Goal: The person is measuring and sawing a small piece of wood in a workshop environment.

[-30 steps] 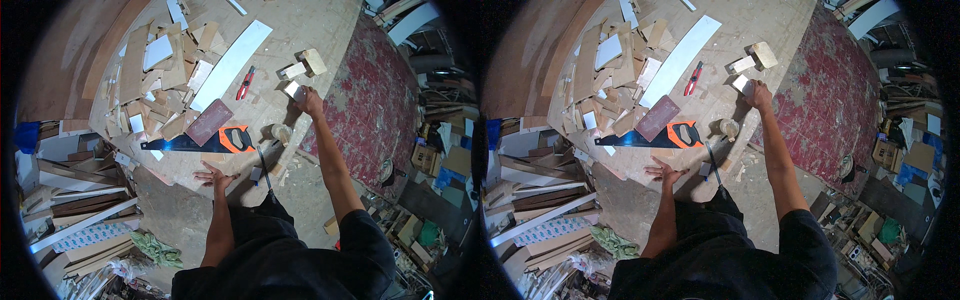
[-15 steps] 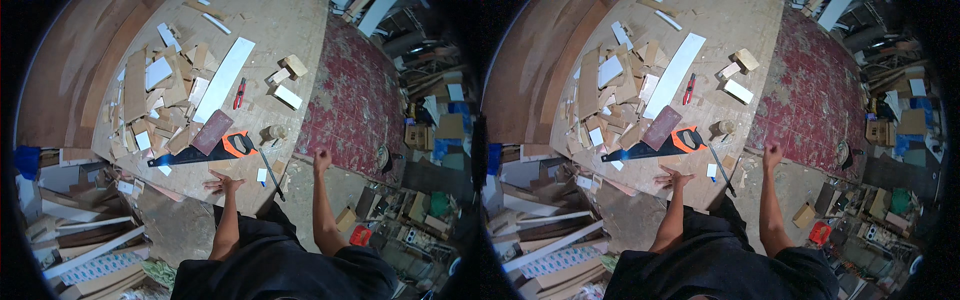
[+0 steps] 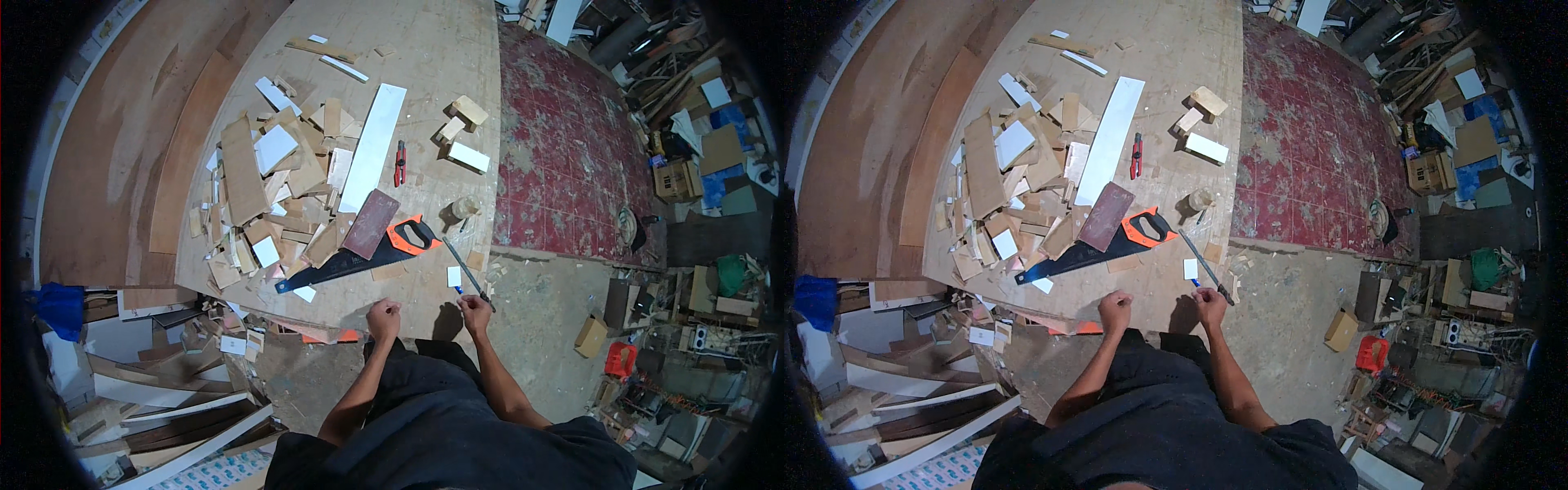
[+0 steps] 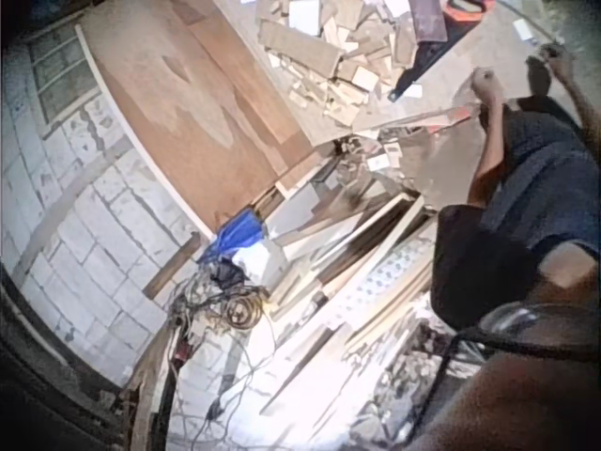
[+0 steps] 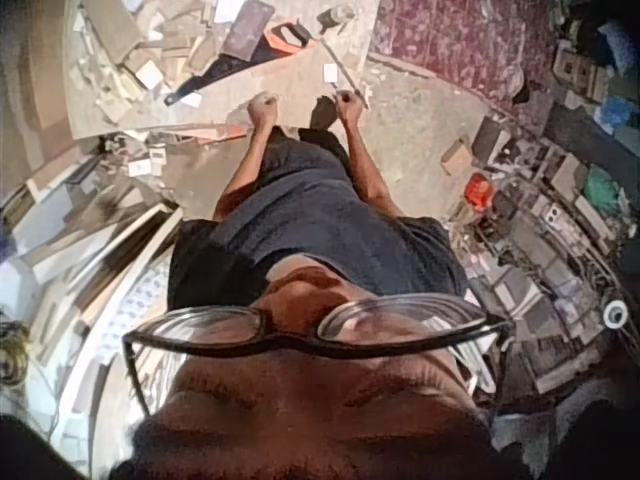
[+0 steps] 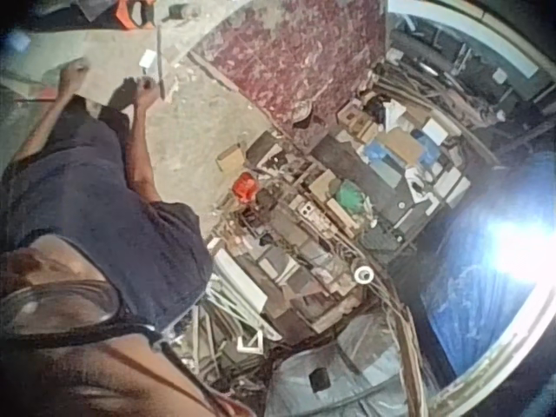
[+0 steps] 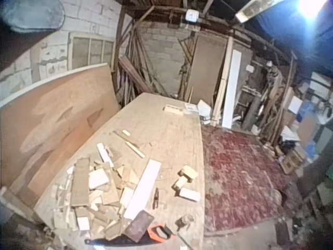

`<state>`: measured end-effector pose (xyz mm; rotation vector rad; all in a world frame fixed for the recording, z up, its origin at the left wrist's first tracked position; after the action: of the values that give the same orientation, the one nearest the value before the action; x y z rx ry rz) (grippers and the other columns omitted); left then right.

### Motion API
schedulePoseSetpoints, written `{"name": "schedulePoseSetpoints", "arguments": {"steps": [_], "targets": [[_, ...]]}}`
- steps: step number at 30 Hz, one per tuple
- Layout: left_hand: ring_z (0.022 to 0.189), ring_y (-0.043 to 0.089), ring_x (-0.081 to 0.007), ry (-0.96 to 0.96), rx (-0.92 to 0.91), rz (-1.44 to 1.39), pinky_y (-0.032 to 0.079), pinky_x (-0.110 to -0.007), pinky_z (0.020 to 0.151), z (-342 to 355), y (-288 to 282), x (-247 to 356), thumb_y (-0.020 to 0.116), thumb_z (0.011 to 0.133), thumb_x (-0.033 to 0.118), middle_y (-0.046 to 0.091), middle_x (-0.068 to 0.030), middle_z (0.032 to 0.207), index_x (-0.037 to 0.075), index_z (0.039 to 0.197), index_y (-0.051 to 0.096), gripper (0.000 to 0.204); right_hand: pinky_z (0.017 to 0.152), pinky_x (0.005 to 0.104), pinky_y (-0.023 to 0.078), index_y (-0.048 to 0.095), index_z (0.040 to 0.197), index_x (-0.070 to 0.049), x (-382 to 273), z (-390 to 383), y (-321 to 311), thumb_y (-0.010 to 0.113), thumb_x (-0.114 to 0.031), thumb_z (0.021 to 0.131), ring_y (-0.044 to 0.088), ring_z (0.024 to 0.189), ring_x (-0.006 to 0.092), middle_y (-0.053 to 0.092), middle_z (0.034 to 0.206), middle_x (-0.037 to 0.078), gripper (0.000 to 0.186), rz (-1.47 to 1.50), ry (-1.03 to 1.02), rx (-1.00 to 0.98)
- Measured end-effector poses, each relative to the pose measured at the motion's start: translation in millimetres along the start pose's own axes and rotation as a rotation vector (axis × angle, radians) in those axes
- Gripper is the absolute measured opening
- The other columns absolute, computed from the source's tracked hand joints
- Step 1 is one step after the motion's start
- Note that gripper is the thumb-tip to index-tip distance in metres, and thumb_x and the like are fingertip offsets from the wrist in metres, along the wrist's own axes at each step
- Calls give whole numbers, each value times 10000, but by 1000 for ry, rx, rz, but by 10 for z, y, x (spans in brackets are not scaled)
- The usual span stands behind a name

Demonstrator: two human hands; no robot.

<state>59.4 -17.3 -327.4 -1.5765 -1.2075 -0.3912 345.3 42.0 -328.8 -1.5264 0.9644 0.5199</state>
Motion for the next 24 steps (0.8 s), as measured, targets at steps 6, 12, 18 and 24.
{"name": "schedulePoseSetpoints", "arguments": {"steps": [6, 12, 18, 24], "targets": [[912, 693, -379, -129, -58, -235, 523, -476, 793, 142, -658, 554, 657, 918, 424, 721, -186, 952, 93, 1316, 591, 522, 642, 266, 535, 727, 924, 26, 8, -30, 117, 746, -141, 846, 669, 675, 119, 723, 760, 83, 185, 27, -11, -131], [1069, 670, -322, -171, -78, 523, 523, -485, 854, 150, -1079, 1147, 690, 867, 534, 694, -221, 1094, 112, 1517, 362, 841, 677, 294, 555, 728, 970, 10, -425, 144, 325, 732, -147, 846, 698, 709, 148, 732, 783, 99, 200, -49, -99, -259], [959, 693, -263, 276, -114, -339, 544, -340, 800, -487, -1622, 2158, 645, 959, 232, 682, -128, 1181, 47, 1167, 708, 286, 649, 299, 533, 740, 939, -6, -574, 249, 539, 715, -187, 867, 687, 682, 147, 718, 736, 92, 196, 18, -152, -511], [829, 659, -287, 999, -159, -550, 529, -350, 701, -1736, -2578, 3579, 746, 836, 112, 643, -230, 1085, 25, 1392, 471, 626, 582, 286, 502, 731, 878, 10, -531, 396, 715, 623, -252, 962, 650, 616, 139, 700, 702, 76, 296, 24, -278, -736]]}}
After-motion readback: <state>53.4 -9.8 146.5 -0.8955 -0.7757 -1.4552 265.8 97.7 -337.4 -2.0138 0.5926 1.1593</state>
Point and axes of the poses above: each hand's wrist, its own z-axis towards the middle knuckle, its own y-axis out of the palm, x = y × z, the point moved 3 cm from there along z, towards the middle knuckle
